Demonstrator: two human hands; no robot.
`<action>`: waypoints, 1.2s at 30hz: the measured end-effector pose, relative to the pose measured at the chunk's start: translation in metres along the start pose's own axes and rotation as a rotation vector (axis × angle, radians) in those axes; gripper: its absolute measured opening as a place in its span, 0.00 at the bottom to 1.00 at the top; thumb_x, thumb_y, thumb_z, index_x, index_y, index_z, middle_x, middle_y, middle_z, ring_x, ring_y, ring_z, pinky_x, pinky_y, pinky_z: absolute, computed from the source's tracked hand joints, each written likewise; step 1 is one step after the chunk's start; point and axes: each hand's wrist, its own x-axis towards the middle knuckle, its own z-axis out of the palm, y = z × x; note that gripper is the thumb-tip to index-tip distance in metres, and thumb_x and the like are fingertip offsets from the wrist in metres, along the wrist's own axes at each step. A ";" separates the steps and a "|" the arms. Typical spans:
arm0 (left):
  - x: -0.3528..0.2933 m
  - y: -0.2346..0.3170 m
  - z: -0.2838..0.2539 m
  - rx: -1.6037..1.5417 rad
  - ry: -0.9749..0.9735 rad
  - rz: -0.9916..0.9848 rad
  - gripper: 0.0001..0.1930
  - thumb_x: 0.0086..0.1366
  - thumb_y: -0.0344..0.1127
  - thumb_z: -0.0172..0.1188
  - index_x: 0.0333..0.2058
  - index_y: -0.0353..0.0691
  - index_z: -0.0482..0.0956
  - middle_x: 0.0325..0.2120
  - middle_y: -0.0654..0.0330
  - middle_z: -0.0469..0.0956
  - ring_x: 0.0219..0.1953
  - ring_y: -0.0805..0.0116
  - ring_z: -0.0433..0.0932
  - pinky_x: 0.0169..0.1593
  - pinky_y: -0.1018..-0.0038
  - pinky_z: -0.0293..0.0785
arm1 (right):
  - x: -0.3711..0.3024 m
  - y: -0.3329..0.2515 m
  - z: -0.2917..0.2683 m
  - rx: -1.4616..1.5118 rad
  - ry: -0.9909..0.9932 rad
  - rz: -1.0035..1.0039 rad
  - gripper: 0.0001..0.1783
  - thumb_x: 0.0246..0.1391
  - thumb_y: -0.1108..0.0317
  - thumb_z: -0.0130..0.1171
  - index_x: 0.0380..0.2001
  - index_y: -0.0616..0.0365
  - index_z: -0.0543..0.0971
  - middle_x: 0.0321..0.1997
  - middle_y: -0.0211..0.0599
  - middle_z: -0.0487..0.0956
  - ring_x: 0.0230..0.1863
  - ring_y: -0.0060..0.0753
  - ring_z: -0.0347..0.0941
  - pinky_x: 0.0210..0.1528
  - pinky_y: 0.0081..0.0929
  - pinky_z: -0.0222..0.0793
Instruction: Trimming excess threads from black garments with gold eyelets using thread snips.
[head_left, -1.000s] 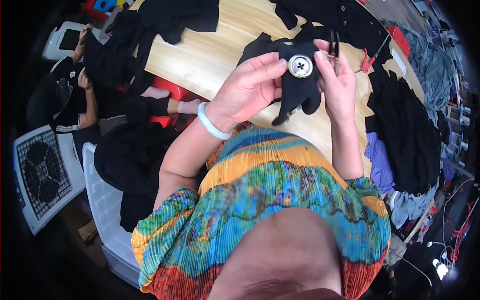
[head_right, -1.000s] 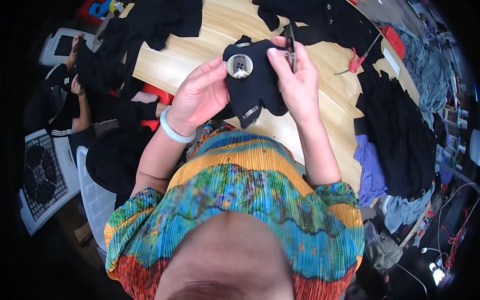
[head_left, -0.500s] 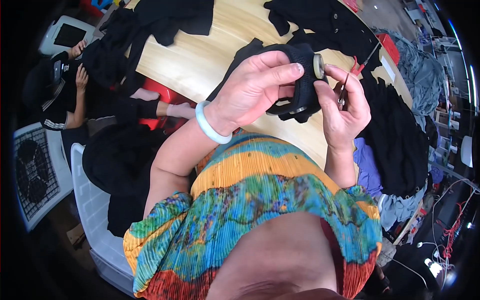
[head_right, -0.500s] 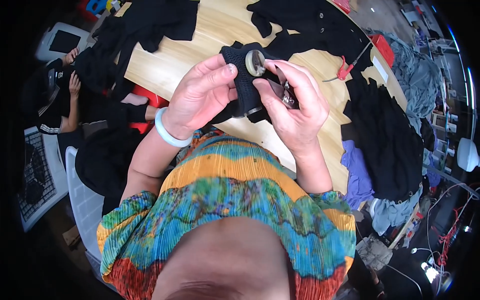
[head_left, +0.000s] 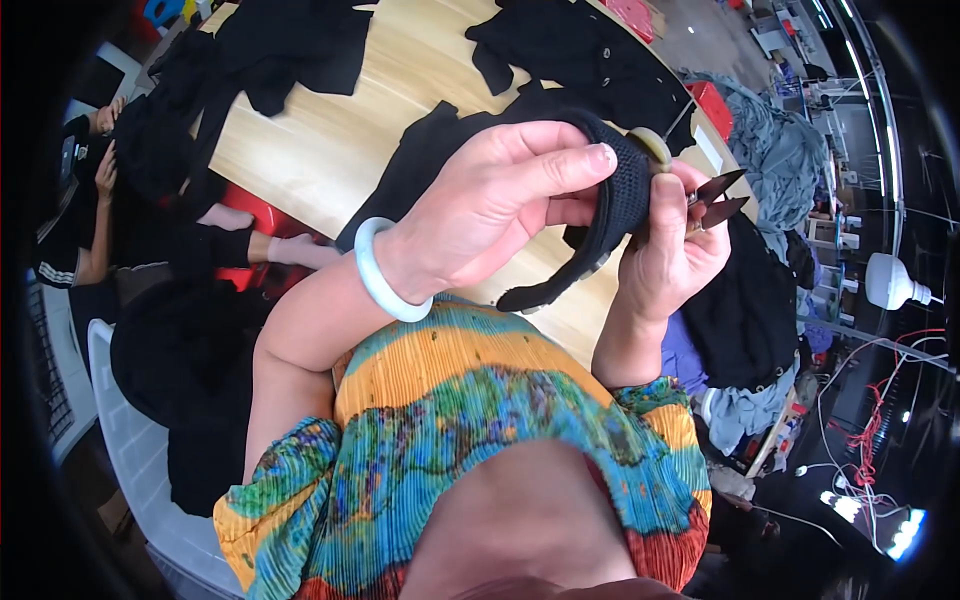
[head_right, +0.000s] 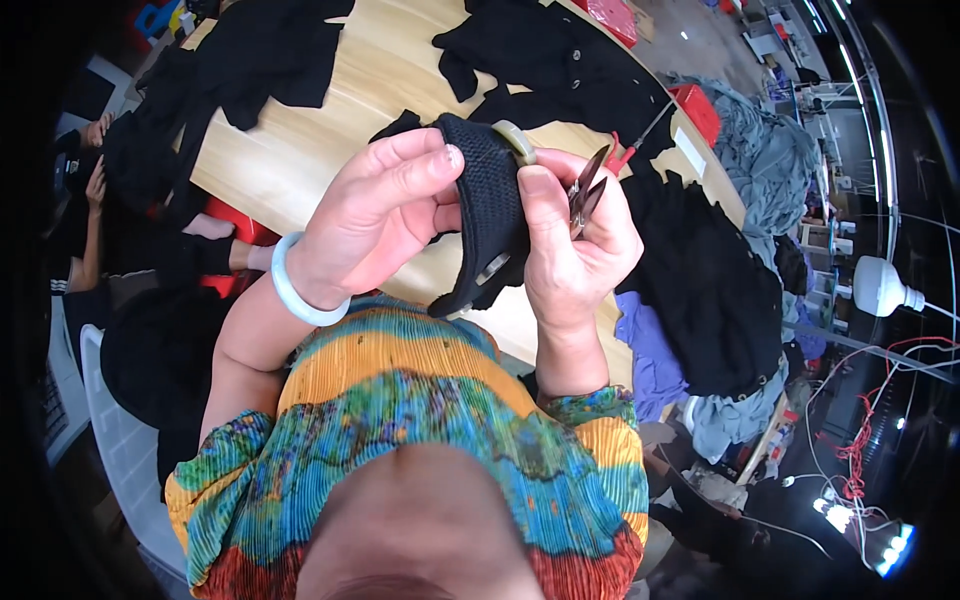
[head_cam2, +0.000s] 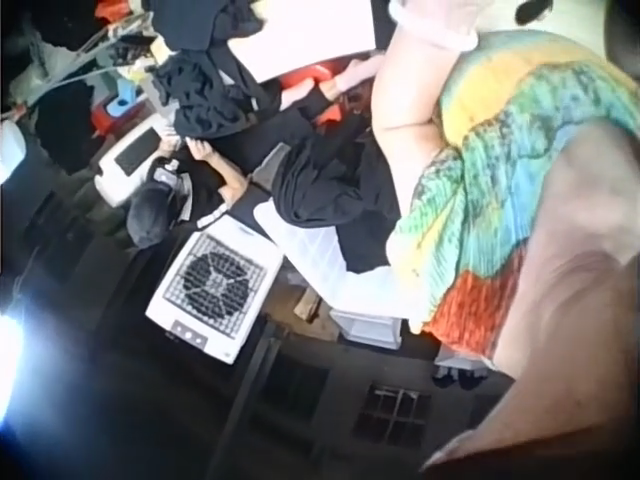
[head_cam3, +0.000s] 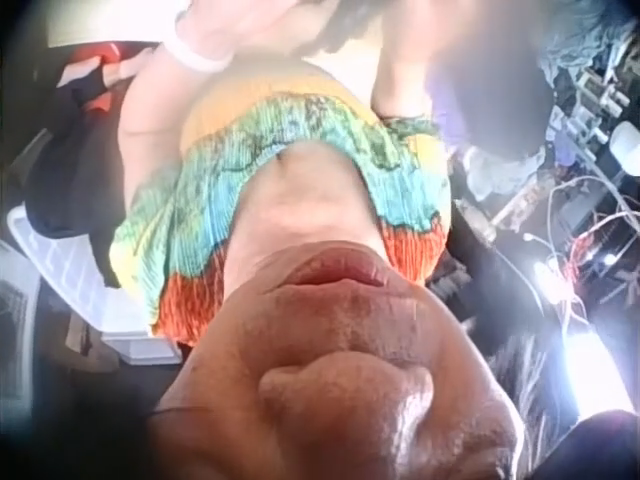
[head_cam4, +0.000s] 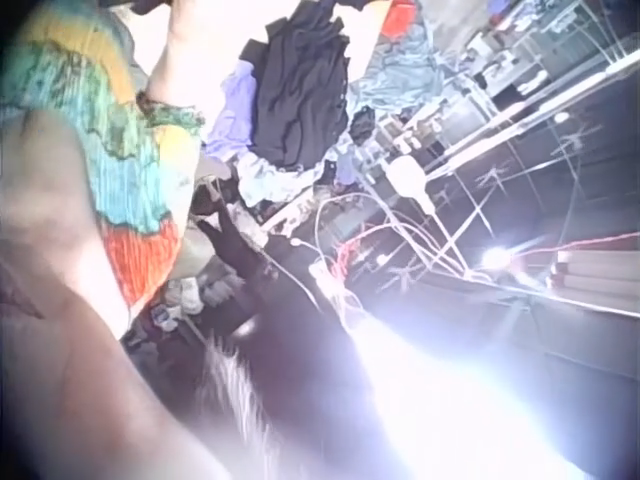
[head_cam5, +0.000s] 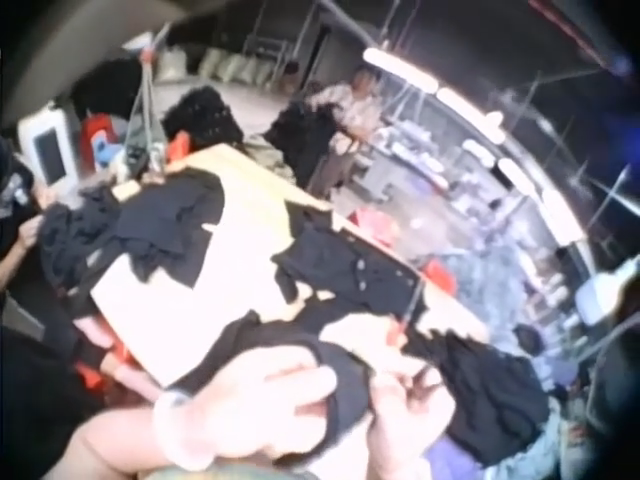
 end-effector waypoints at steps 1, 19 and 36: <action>0.001 -0.001 0.000 -0.006 -0.003 0.007 0.09 0.59 0.32 0.50 0.34 0.32 0.72 0.30 0.59 0.74 0.34 0.74 0.73 0.42 0.76 0.70 | 0.001 0.001 -0.001 -0.004 -0.008 -0.004 0.06 0.47 0.75 0.54 0.29 0.68 0.72 0.25 0.36 0.74 0.24 0.20 0.69 0.29 0.13 0.65; 0.004 0.001 -0.025 0.330 -0.027 0.077 0.07 0.60 0.32 0.47 0.29 0.36 0.71 0.23 0.67 0.71 0.28 0.84 0.69 0.35 0.85 0.66 | 0.033 0.026 -0.011 0.205 -0.568 0.400 0.22 0.47 0.70 0.47 0.47 0.65 0.66 0.46 0.37 0.71 0.32 0.14 0.67 0.29 0.07 0.58; -0.014 -0.014 -0.051 0.592 0.191 0.090 0.10 0.51 0.22 0.57 0.34 0.33 0.70 0.33 0.63 0.70 0.36 0.78 0.68 0.42 0.81 0.66 | -0.009 0.034 0.010 -0.154 -0.188 0.154 0.10 0.39 0.78 0.59 0.29 0.60 0.72 0.17 0.15 0.61 0.16 0.05 0.51 0.18 0.07 0.44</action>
